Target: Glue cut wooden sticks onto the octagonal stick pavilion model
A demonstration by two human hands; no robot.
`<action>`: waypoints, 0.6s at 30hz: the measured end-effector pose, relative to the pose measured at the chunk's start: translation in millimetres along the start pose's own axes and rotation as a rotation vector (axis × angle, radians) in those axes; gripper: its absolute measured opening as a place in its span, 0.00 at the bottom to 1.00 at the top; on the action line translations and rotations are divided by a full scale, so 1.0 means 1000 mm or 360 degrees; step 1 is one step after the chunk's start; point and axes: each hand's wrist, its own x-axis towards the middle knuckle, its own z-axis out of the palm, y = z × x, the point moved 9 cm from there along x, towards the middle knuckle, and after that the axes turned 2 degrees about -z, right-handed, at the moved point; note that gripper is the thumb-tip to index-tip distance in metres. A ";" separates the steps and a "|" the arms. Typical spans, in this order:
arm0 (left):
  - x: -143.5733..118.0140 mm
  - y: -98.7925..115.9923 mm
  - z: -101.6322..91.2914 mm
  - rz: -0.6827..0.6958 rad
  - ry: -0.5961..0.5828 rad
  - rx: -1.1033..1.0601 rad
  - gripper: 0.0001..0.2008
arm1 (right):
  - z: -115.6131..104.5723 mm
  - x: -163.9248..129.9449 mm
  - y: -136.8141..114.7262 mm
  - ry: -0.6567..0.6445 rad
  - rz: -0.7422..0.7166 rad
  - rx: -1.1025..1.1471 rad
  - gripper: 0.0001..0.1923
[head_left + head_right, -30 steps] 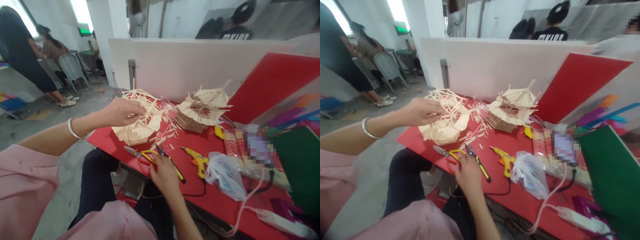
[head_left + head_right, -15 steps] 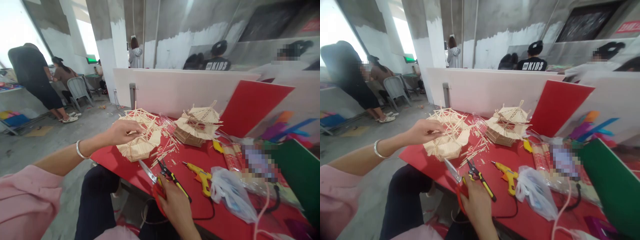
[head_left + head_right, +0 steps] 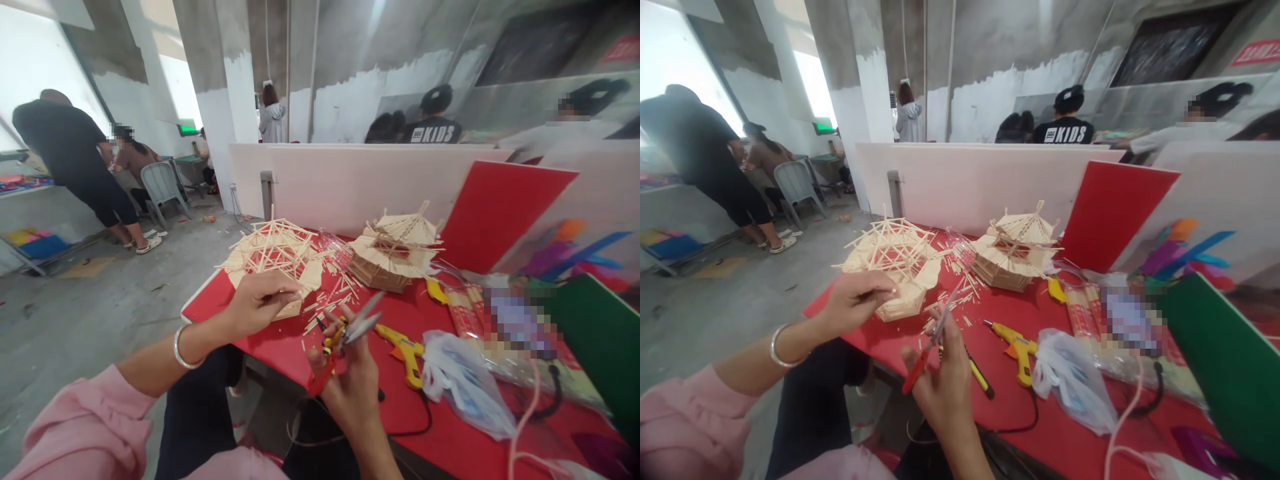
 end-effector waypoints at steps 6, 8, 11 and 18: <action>-0.037 -0.022 0.024 -0.0434 0.0073 -0.0280 0.08 | 0.000 -0.008 -0.015 -0.0216 -0.0256 -0.0382 0.32; -0.043 -0.025 0.028 -0.0456 0.0080 -0.0337 0.09 | 0.006 -0.011 -0.015 -0.0301 -0.0276 -0.0494 0.32; -0.050 -0.025 0.029 -0.0414 0.0119 -0.0337 0.08 | 0.014 -0.016 -0.015 -0.0380 -0.0257 -0.0471 0.33; -0.057 -0.015 0.016 -0.0221 0.0208 -0.0169 0.10 | 0.026 -0.024 -0.023 -0.0478 -0.0184 -0.0296 0.33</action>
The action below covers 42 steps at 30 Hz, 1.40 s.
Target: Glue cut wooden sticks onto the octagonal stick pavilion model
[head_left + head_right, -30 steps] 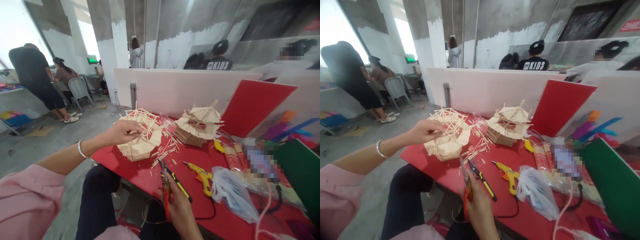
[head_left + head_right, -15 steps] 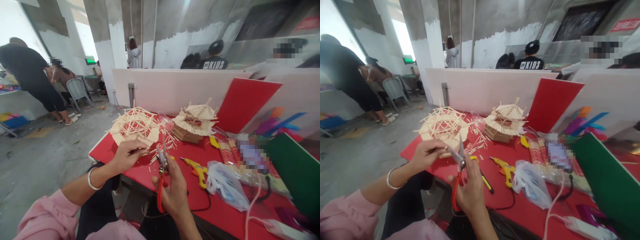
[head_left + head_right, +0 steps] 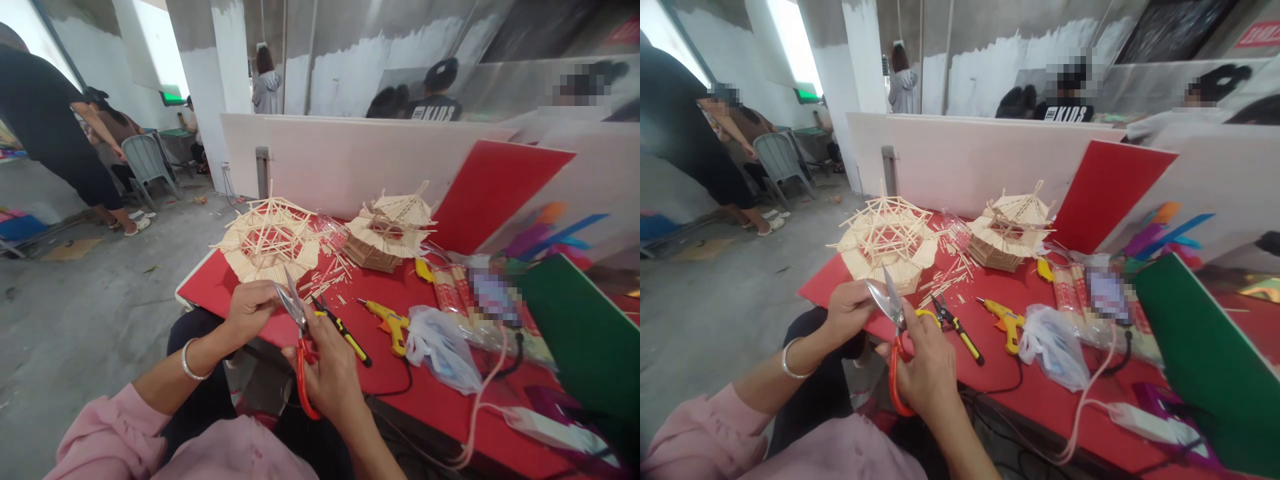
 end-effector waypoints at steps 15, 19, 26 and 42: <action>-0.010 0.032 -0.004 0.0520 -0.0008 0.0355 0.08 | -0.002 -0.012 -0.006 0.0061 -0.0039 -0.0023 0.31; -0.017 0.032 0.000 0.0487 -0.0058 0.0413 0.08 | -0.002 -0.018 -0.009 0.0090 -0.0098 -0.0071 0.31; -0.022 0.031 0.003 0.0461 -0.0040 0.0344 0.08 | -0.002 -0.027 -0.007 0.0117 -0.0109 0.0103 0.31; -0.068 0.028 -0.012 0.0236 -0.0092 0.0458 0.10 | 0.028 -0.056 -0.022 -0.0103 -0.0092 0.0220 0.29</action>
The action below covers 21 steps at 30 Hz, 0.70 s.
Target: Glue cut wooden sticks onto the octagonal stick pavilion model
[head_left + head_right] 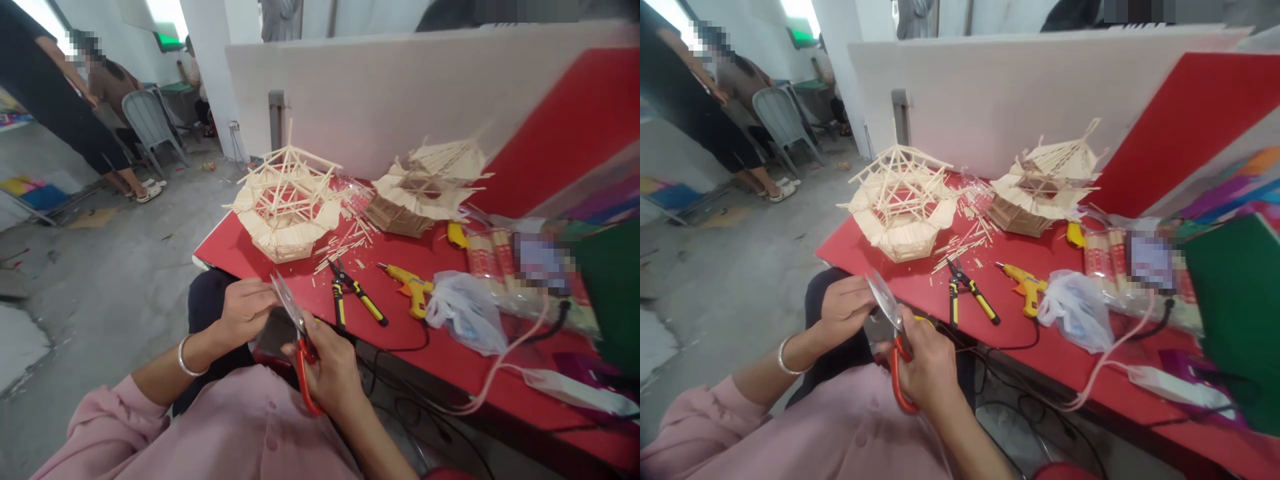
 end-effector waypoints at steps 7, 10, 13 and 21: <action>-0.031 -0.004 -0.001 -0.0106 -0.0001 -0.0008 0.10 | 0.020 -0.013 -0.003 -0.0212 0.0119 -0.0080 0.31; -0.036 -0.004 -0.002 -0.0123 -0.0026 0.0011 0.11 | 0.024 -0.016 -0.004 -0.0254 0.0143 -0.0059 0.32; -0.040 -0.004 -0.004 -0.0133 -0.0010 0.0038 0.11 | 0.028 -0.020 -0.003 -0.0243 0.0138 0.0013 0.30; -0.033 -0.003 -0.004 -0.0094 0.0005 0.0021 0.11 | 0.024 -0.015 0.000 -0.0294 0.0132 -0.0096 0.33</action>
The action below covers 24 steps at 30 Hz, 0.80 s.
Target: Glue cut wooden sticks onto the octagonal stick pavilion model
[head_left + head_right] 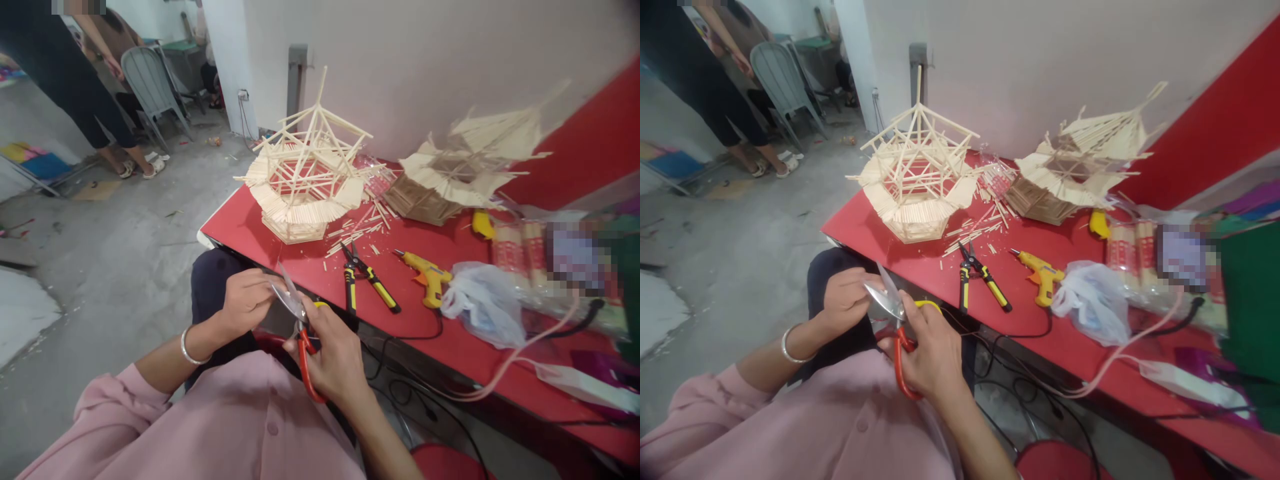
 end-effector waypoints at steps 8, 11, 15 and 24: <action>0.000 -0.006 0.011 -0.0017 -0.0041 0.0026 0.11 | 0.003 -0.001 0.010 0.0045 -0.0027 0.0062 0.29; -0.001 -0.010 0.016 -0.0032 -0.0052 -0.0002 0.08 | 0.006 -0.002 0.020 0.0070 0.0019 0.0245 0.29; 0.017 -0.026 0.019 -0.0302 -0.0200 -0.0102 0.06 | 0.002 0.006 0.062 0.0103 0.0361 -0.0173 0.28; 0.150 -0.019 -0.001 -0.0119 -0.0319 -0.0191 0.08 | 0.011 0.062 0.090 -0.0065 0.0070 -0.0590 0.21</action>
